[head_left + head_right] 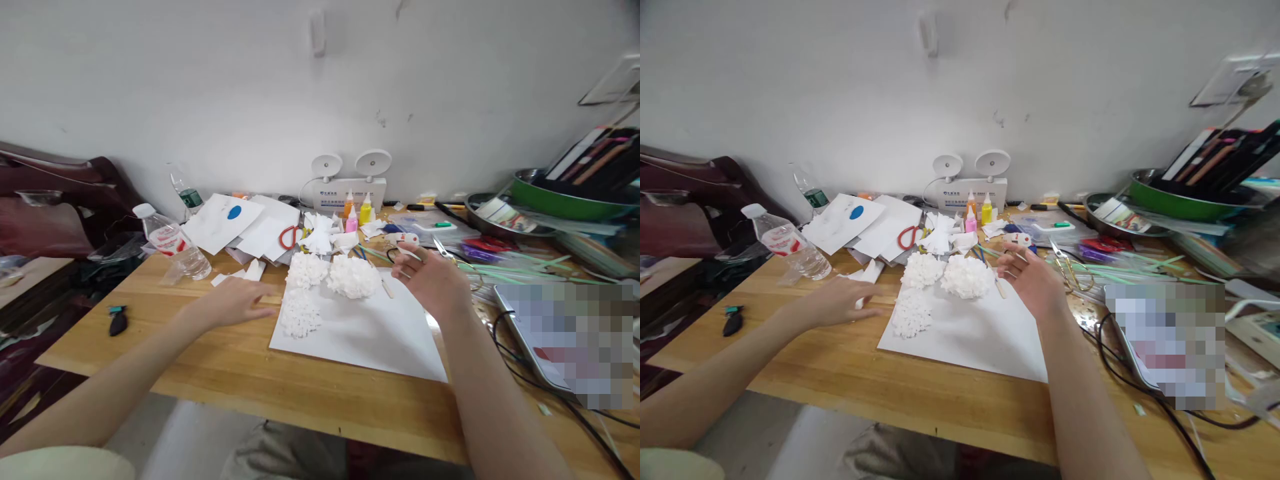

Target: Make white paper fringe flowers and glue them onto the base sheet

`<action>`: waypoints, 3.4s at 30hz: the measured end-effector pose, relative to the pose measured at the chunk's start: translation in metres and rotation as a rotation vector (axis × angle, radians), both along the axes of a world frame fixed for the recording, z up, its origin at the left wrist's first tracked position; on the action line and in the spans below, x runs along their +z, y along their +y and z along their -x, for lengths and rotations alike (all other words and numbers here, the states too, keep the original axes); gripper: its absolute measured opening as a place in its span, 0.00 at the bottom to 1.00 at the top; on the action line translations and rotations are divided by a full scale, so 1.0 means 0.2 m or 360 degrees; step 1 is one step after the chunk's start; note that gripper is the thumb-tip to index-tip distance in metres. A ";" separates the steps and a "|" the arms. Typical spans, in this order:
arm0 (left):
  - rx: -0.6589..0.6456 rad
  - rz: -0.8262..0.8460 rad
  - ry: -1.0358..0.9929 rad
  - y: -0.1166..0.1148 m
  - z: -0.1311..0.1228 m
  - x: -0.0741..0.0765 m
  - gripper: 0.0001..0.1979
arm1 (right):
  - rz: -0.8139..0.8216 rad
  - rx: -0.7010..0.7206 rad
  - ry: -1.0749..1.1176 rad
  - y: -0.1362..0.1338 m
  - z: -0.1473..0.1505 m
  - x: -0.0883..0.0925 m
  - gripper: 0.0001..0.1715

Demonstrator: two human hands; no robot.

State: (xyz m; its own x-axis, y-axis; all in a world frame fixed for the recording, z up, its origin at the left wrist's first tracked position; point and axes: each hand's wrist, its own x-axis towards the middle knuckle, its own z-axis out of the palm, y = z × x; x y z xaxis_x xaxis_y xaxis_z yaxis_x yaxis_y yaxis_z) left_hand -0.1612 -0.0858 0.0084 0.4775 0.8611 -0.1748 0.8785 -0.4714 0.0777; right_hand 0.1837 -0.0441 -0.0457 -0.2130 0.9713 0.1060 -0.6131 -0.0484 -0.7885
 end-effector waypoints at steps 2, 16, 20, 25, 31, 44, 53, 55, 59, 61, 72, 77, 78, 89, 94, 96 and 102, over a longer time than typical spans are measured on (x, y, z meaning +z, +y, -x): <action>-0.0063 0.0180 0.0104 -0.05 0.02 0.00 0.19 | -0.0030 -0.0013 -0.0042 0.00 0.00 0.00 0.15; 0.0103 0.0985 -0.2148 -0.14 -0.23 -0.13 0.15 | -0.0026 -0.0007 -0.0065 0.00 0.00 0.00 0.15; 0.0212 0.0908 -0.1717 -0.17 -0.25 -0.10 0.15 | -0.0038 -0.0011 -0.0085 0.00 0.00 0.00 0.15; -0.0080 0.0151 -0.0503 -0.20 -0.19 -0.10 0.13 | -0.0032 -0.0045 -0.0136 0.00 0.00 0.00 0.15; -0.0180 0.0007 0.0108 -0.20 -0.08 -0.18 0.14 | -0.0022 -0.0056 -0.0143 -0.01 0.00 0.01 0.15; 0.0111 0.0379 -0.1076 -0.18 -0.15 -0.17 0.10 | -0.0005 -0.0074 -0.0197 -0.01 0.01 0.01 0.15; 0.0306 0.0803 -0.1784 -0.17 -0.28 -0.25 0.11 | -0.0027 -0.0092 -0.0247 -0.01 0.01 0.01 0.14; 0.0237 0.0557 -0.1339 -0.16 -0.26 -0.24 0.11 | -0.0042 -0.0085 -0.0254 -0.01 0.01 0.01 0.15; -0.0155 0.0157 -0.0591 -0.15 -0.24 -0.25 0.14 | -0.0041 -0.0064 -0.0218 -0.01 0.01 0.01 0.15; -0.0294 0.0054 -0.0450 -0.15 -0.25 -0.28 0.14 | -0.0047 -0.0053 -0.0200 -0.01 0.01 0.00 0.15; -0.0436 -0.0170 -0.0386 -0.14 -0.29 -0.36 0.14 | -0.0093 -0.0074 -0.0251 -0.01 0.00 0.00 0.15; -0.0083 0.0111 -0.0773 -0.17 -0.27 -0.31 0.10 | -0.0084 -0.0088 -0.0280 -0.01 0.00 0.01 0.14; 0.0001 0.0126 -0.0867 -0.17 -0.26 -0.30 0.09 | -0.0083 -0.0092 -0.0294 -0.01 0.00 0.01 0.14; 0.0353 0.0509 -0.2385 -0.20 -0.20 -0.22 0.08 | -0.0035 -0.0066 -0.0257 -0.01 0.01 0.01 0.14; 0.0577 0.0711 -0.2614 -0.19 -0.18 -0.18 0.08 | -0.0047 -0.0087 -0.0305 -0.01 0.01 0.00 0.14; 0.0629 0.0673 -0.2574 -0.16 -0.16 -0.19 0.08 | -0.0061 -0.0083 -0.0303 0.00 0.00 0.00 0.15; 0.0846 0.0639 -0.2640 -0.11 -0.15 -0.18 0.07 | -0.0044 -0.0072 -0.0280 -0.01 0.08 -0.03 0.13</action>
